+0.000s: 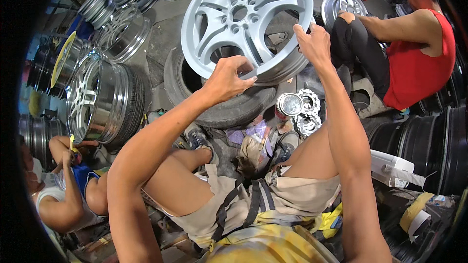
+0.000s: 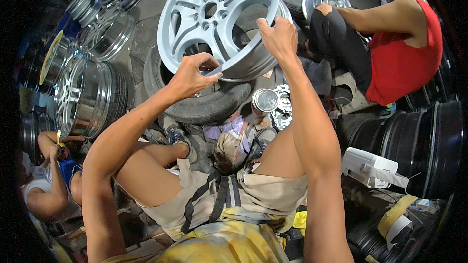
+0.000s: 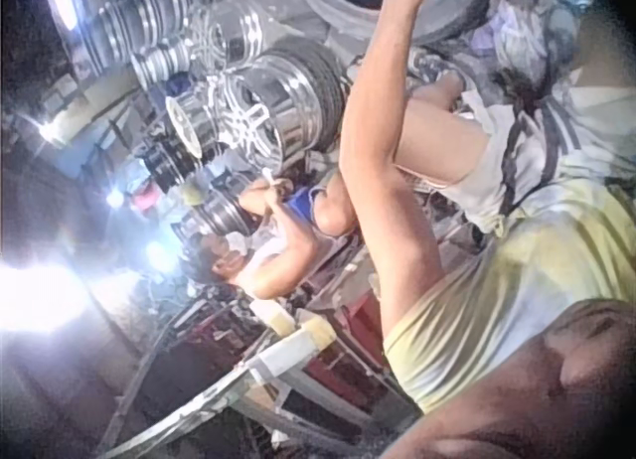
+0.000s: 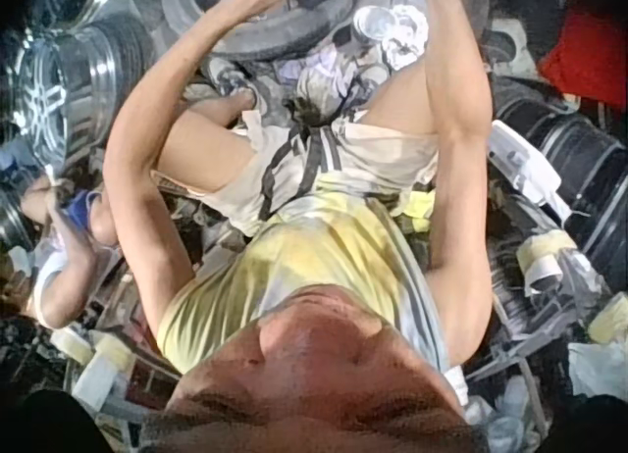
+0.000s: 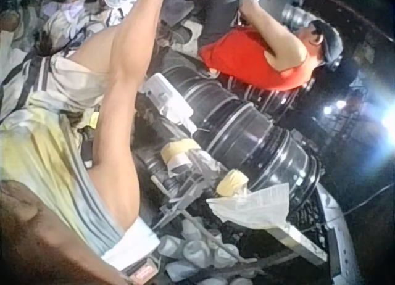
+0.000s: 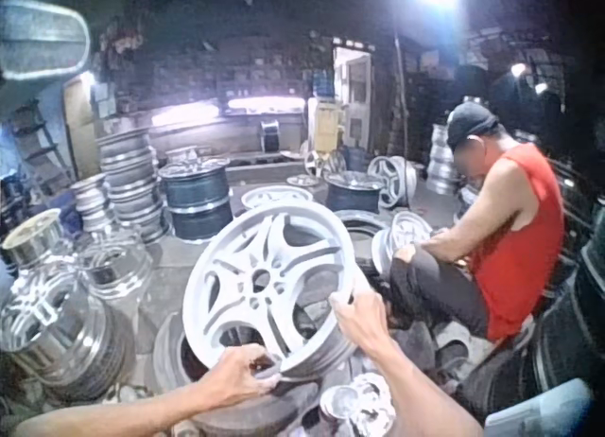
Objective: The person sits on the floor in a workshop and uses a sanding block to smooth the surface of a silver car wheel. They rotate the wheel to access different areas, sanding the face and the inner barrel. The person also uses a small brush to clean the wheel's crevices.
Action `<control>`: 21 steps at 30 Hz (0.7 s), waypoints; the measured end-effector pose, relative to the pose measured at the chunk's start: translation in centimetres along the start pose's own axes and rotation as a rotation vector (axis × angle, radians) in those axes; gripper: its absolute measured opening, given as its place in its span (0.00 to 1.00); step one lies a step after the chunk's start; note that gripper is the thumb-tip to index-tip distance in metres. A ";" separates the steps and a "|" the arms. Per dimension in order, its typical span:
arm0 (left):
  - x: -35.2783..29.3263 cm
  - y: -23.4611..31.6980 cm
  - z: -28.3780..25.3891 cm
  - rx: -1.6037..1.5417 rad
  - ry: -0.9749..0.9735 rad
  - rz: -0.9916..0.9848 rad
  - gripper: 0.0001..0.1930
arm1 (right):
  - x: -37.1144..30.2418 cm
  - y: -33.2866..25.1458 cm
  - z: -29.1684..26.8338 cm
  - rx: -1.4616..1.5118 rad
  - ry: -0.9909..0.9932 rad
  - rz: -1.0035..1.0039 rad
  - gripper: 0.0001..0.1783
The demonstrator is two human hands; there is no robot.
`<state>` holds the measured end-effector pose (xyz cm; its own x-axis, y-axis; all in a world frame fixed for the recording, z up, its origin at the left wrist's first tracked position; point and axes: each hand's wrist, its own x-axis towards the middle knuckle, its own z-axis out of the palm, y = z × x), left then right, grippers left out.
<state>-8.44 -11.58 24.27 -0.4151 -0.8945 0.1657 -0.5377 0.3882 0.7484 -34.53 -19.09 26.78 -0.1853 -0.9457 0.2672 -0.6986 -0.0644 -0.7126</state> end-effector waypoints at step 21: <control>0.7 -1.1 -0.2 -0.027 -0.005 -0.005 0.21 | 0.1 0.3 -0.2 0.009 -0.012 0.019 0.26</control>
<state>-7.98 -12.64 23.69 -0.4164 -0.8953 0.1586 -0.5199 0.3775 0.7663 -34.93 -19.11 26.70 -0.1901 -0.9505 0.2456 -0.6891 -0.0490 -0.7230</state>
